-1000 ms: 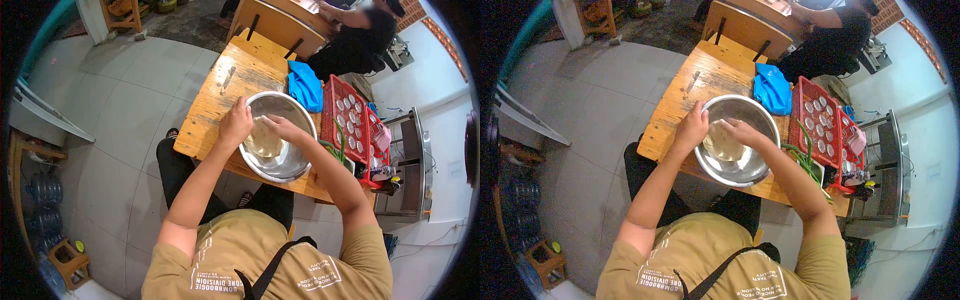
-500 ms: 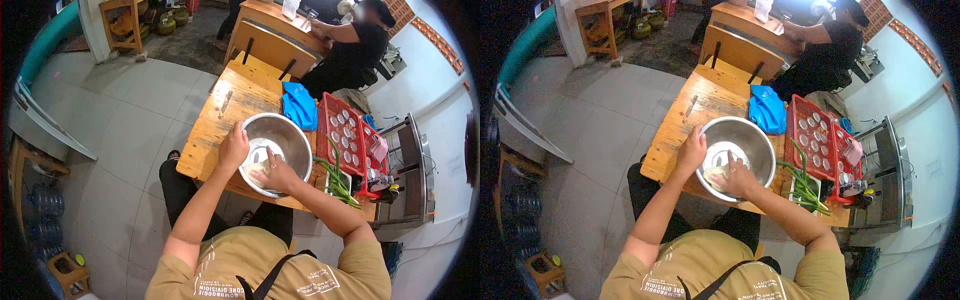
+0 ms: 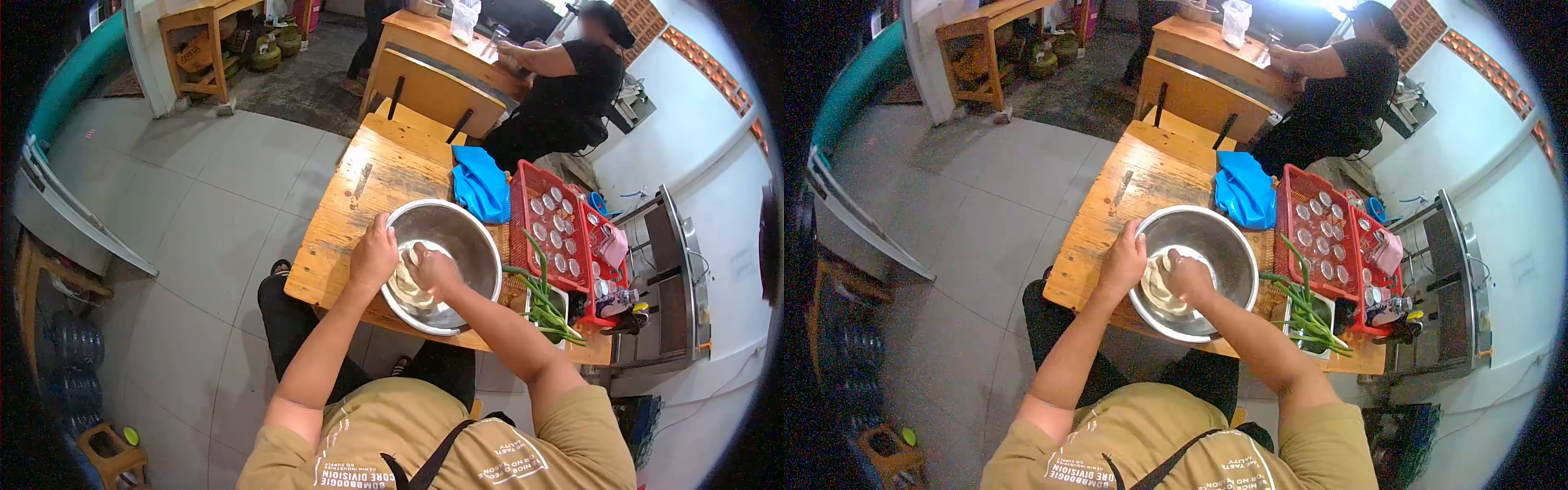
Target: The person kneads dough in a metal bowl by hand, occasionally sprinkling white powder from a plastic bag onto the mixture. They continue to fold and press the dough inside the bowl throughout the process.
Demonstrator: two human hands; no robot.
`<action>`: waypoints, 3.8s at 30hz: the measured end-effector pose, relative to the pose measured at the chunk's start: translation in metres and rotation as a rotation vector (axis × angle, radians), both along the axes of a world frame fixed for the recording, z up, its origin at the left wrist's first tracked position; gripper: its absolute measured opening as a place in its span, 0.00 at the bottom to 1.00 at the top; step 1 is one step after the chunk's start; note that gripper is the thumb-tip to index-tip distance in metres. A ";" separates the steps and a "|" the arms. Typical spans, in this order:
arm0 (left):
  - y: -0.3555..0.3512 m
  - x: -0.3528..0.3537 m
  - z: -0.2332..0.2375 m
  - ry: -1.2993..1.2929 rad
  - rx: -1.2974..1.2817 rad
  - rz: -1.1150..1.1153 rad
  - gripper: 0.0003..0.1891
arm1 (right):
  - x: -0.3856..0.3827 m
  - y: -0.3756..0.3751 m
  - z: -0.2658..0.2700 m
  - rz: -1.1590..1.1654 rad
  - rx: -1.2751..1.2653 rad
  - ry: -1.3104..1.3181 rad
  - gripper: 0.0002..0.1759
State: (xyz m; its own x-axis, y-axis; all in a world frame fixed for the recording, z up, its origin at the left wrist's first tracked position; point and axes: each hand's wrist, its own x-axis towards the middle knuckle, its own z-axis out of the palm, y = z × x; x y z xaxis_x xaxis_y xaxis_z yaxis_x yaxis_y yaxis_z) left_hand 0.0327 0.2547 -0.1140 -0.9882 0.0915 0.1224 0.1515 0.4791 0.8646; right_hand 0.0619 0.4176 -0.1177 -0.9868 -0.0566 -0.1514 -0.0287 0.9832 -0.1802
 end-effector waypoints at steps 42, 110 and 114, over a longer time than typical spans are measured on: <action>-0.019 0.064 -0.022 -0.004 0.542 0.114 0.32 | 0.022 -0.015 0.000 0.479 -0.099 0.118 0.28; -0.016 0.066 -0.021 -0.045 0.460 0.095 0.31 | 0.010 0.003 0.045 -0.080 -0.695 0.284 0.19; -0.015 0.065 -0.018 -0.008 0.463 0.131 0.31 | 0.061 0.032 0.062 0.020 -0.552 0.039 0.14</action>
State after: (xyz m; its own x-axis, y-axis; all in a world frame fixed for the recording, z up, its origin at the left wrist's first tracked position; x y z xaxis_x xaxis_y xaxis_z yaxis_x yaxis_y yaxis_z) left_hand 0.0974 0.2401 -0.1322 -0.9890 -0.0958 0.1129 0.1078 0.0575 0.9925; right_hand 0.1226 0.4495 -0.0560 -0.9890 -0.1363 -0.0571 -0.0637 0.7422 -0.6672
